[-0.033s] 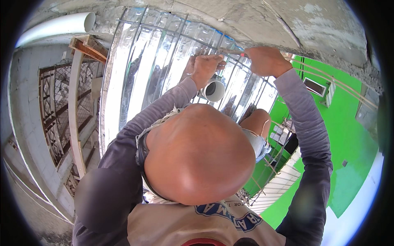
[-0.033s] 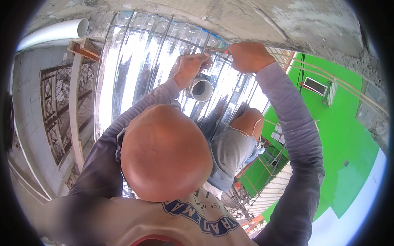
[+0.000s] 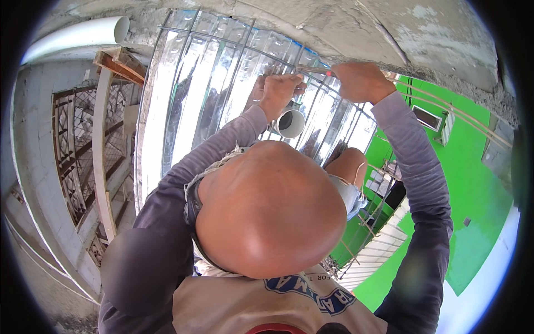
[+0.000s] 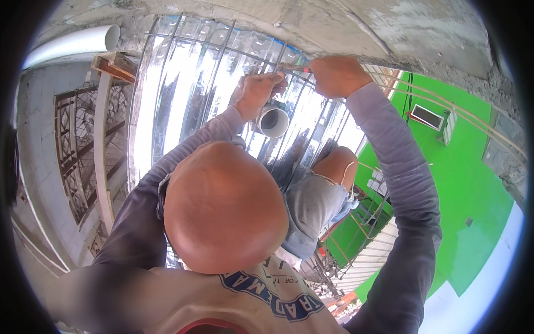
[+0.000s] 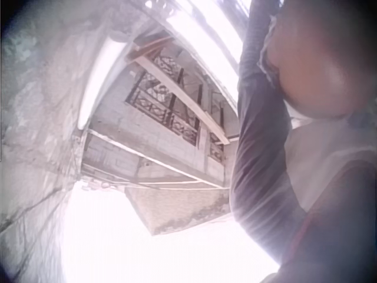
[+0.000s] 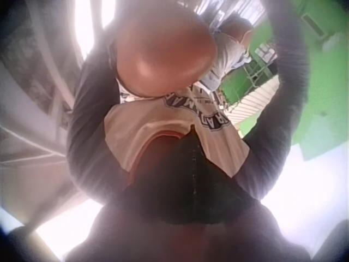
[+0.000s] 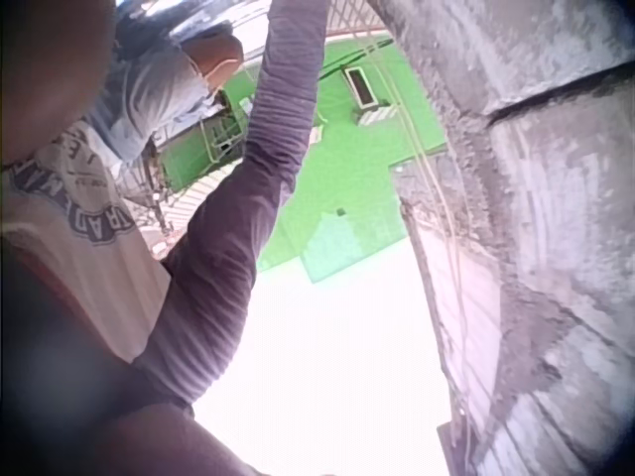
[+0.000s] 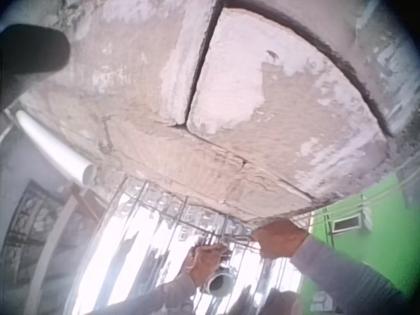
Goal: The person is installing translucent corrugated roof panels on a metal frame. They use pliers to secure the panels by twisting wire ties at the frame intersections. The person adjusts the panels and ties repeatedly to ensure they are fastened.
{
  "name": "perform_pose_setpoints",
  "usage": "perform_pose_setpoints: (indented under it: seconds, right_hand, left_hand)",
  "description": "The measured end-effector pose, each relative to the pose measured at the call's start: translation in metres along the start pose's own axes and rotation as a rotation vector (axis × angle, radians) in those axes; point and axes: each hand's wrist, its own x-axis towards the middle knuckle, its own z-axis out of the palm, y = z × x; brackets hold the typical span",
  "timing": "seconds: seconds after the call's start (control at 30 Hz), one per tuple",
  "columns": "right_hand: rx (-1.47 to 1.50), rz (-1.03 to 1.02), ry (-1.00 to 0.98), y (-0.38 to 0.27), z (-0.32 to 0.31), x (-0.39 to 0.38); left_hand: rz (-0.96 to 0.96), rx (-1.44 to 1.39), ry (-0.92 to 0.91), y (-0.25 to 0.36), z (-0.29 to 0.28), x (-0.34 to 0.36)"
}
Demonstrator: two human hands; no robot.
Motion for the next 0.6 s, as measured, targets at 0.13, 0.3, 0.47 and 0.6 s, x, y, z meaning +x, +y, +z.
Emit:
perform_pose_setpoints:
  seconds: [0.13, 0.3, 0.47, 0.6]
  right_hand:
    - [-0.13, -0.041, -0.022, -0.006, -0.007, 0.007]
    - [-0.179, -0.052, -0.081, -0.016, -0.015, 0.016]
    - [-0.184, -0.121, 0.015, -0.01, -0.004, 0.01]
    - [-0.109, -0.098, 0.074, -0.016, 0.018, 0.001]
  left_hand:
    - [-0.003, -0.008, 0.026, -0.003, 0.003, 0.001]
    - [0.023, -0.018, 0.056, -0.005, 0.002, 0.011]
    - [0.018, -0.026, 0.01, -0.008, -0.001, 0.014]
    - [-0.008, -0.039, 0.046, -0.006, 0.0, 0.012]
